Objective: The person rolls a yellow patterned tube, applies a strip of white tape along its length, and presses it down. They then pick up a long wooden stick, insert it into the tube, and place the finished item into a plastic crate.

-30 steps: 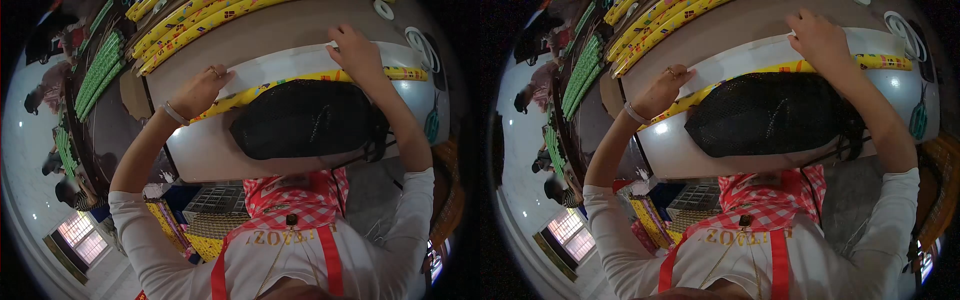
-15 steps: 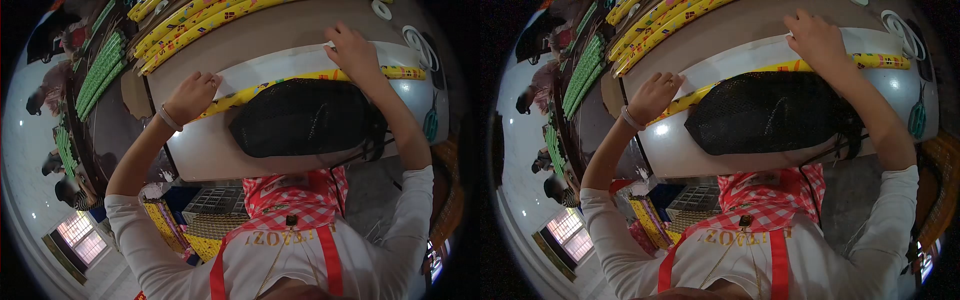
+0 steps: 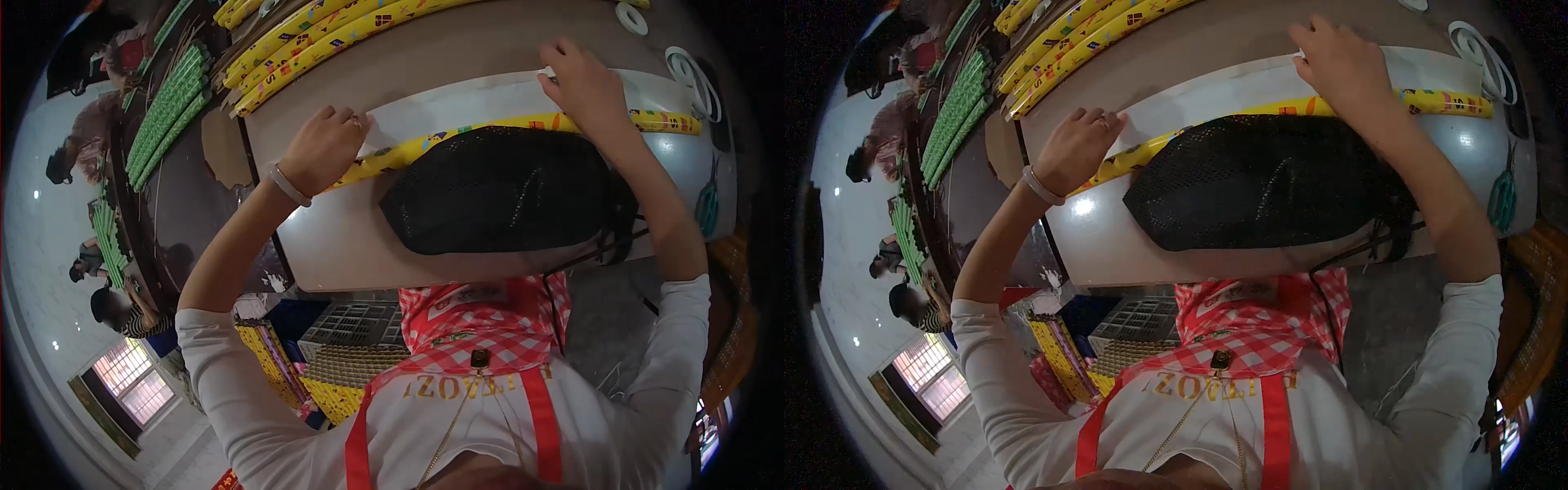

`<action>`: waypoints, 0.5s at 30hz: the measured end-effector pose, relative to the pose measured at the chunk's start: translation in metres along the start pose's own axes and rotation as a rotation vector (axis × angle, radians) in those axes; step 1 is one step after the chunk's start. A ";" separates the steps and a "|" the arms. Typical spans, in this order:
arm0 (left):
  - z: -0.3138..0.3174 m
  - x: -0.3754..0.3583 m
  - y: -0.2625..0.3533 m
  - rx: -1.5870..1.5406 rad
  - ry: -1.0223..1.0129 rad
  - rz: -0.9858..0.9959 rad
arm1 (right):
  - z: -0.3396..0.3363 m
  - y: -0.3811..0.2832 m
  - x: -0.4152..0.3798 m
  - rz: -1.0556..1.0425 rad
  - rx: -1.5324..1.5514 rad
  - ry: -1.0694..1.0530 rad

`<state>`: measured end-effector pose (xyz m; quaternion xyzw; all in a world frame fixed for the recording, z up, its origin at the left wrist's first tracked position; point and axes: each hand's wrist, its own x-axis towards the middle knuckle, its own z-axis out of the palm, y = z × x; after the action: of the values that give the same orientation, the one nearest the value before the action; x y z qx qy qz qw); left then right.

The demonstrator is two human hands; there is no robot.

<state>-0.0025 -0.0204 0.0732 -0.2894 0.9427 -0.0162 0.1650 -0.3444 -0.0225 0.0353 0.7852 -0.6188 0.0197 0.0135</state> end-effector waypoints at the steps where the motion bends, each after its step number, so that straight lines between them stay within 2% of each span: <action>1: -0.001 0.001 -0.001 0.001 0.001 -0.001 | 0.001 0.000 0.000 0.000 -0.001 0.002; 3: -0.003 0.004 -0.002 0.049 -0.004 0.019 | 0.004 0.000 -0.003 -0.016 -0.010 0.077; 7: -0.010 0.018 0.001 0.063 0.078 0.067 | 0.002 -0.002 -0.003 -0.024 -0.027 0.082; 9: -0.012 0.035 0.010 -0.009 0.252 0.065 | -0.003 -0.002 -0.002 -0.018 -0.030 0.021; 15: 0.000 0.056 0.016 -0.051 0.205 0.117 | 0.000 -0.001 -0.004 -0.043 -0.029 0.102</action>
<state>-0.0544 -0.0383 0.0539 -0.2348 0.9700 -0.0121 0.0612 -0.3441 -0.0188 0.0352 0.7960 -0.6006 0.0502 0.0568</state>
